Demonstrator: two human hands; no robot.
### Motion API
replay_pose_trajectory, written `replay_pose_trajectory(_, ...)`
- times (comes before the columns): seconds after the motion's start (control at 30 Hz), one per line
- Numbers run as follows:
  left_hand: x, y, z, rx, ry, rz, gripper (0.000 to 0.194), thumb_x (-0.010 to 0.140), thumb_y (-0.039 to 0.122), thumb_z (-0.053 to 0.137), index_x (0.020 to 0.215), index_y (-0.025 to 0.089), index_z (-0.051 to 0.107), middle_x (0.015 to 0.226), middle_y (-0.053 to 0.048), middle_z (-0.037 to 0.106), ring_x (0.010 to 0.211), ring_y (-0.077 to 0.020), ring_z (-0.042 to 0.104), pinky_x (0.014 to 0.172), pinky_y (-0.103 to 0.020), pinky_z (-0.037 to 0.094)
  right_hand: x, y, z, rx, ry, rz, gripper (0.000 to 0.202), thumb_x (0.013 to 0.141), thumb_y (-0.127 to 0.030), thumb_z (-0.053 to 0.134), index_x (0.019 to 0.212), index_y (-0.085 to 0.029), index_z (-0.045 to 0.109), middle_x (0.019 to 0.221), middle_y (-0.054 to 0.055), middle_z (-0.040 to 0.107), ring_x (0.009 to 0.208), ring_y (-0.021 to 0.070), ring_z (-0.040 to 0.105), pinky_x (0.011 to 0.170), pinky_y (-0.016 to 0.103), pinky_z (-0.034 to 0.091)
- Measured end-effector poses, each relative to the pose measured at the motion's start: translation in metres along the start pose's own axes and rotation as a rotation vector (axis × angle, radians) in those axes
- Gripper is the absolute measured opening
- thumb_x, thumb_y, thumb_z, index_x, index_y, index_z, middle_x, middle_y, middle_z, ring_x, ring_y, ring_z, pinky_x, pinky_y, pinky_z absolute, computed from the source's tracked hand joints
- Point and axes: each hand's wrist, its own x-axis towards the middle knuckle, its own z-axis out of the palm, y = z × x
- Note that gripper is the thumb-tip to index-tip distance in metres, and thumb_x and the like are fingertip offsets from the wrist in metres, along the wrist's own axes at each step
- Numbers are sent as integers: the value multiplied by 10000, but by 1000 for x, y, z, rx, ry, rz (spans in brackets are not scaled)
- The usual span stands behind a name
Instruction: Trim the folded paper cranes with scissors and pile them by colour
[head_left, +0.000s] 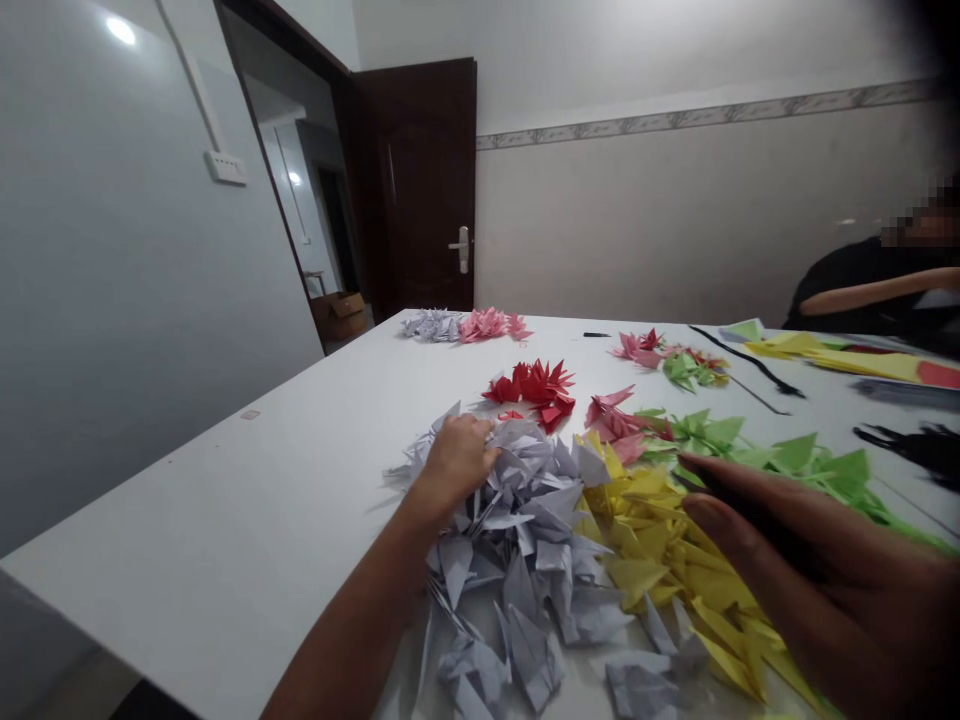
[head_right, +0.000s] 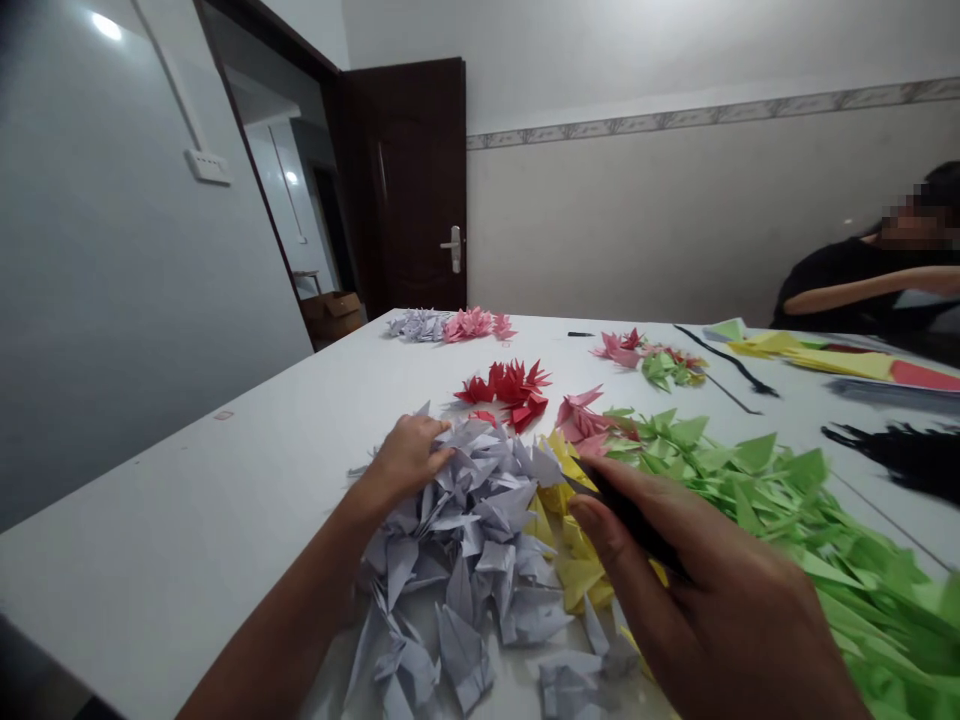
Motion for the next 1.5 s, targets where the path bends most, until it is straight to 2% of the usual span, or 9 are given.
replay_pose_trajectory(0.1,-19,19,-19,-38,139,39,467,821,373,604,1239,166,572,1280,-169,544,1209,-312,475,1008,-474,393,10,-8,-10,-65,33,34,380,844,-511,541,1110,-267,657,953,31,732,754,212,706,669,317,570)
replay_pose_trajectory(0.2,-52,55,-24,-117,167,344,607,790,538,587,1323,266,488,1488,-137,322,1373,-377,249,1055,-599,285,13,-8,-18,-70,20,44,445,821,-565,547,1061,-211,674,883,60,722,707,204,696,634,310,568)
replay_pose_trajectory(0.37,-81,88,21,-58,-84,790,732,689,649,623,1317,299,483,1519,-115,285,1409,-434,106,1064,-683,135,-19,13,-23,-60,-178,48,480,805,-602,545,1042,-207,677,861,73,688,678,194,670,603,309,550)
replay_pose_trajectory(0.5,-64,62,50,88,-179,707,695,641,536,725,1254,261,549,1495,-128,334,1402,-444,130,1073,-673,100,-67,42,-17,-93,-303,166,454,796,-571,563,1014,-193,691,952,99,675,824,231,676,691,342,548)
replay_pose_trajectory(0.7,-47,11,41,197,-192,592,663,644,478,737,1243,257,558,1471,-157,362,1370,-446,227,1041,-691,134,-99,61,-4,-92,-439,234,346,823,-446,568,1040,-201,679,1004,94,665,836,221,672,697,341,544)
replay_pose_trajectory(0.93,-60,-19,-3,216,-214,461,641,701,503,684,1281,272,537,1484,-157,343,1353,-470,244,1013,-724,142,-7,25,41,-257,-519,60,322,851,-346,536,1107,-190,657,1074,96,640,887,220,646,730,302,485)
replay_pose_trajectory(1.1,-130,-31,-31,132,-138,487,638,753,560,604,1335,335,469,1510,-119,310,1377,-425,235,1051,-674,136,39,26,97,-377,-756,10,273,799,-335,598,1008,-193,702,1027,104,662,865,202,625,634,239,411)
replay_pose_trajectory(1.27,-193,-58,-1,105,-121,513,578,779,601,545,1307,371,492,1511,-68,324,1391,-379,237,1097,-592,99,53,40,112,-349,-872,-75,162,793,-217,579,795,-157,729,842,88,710,763,183,631,591,231,377)
replay_pose_trajectory(1.5,-187,-92,26,170,35,308,426,846,352,543,1272,337,535,1483,-120,362,1387,-390,241,1066,-607,178,93,40,139,-367,-829,-26,442,902,-458,447,1141,-138,634,1049,116,693,897,223,637,641,256,429)
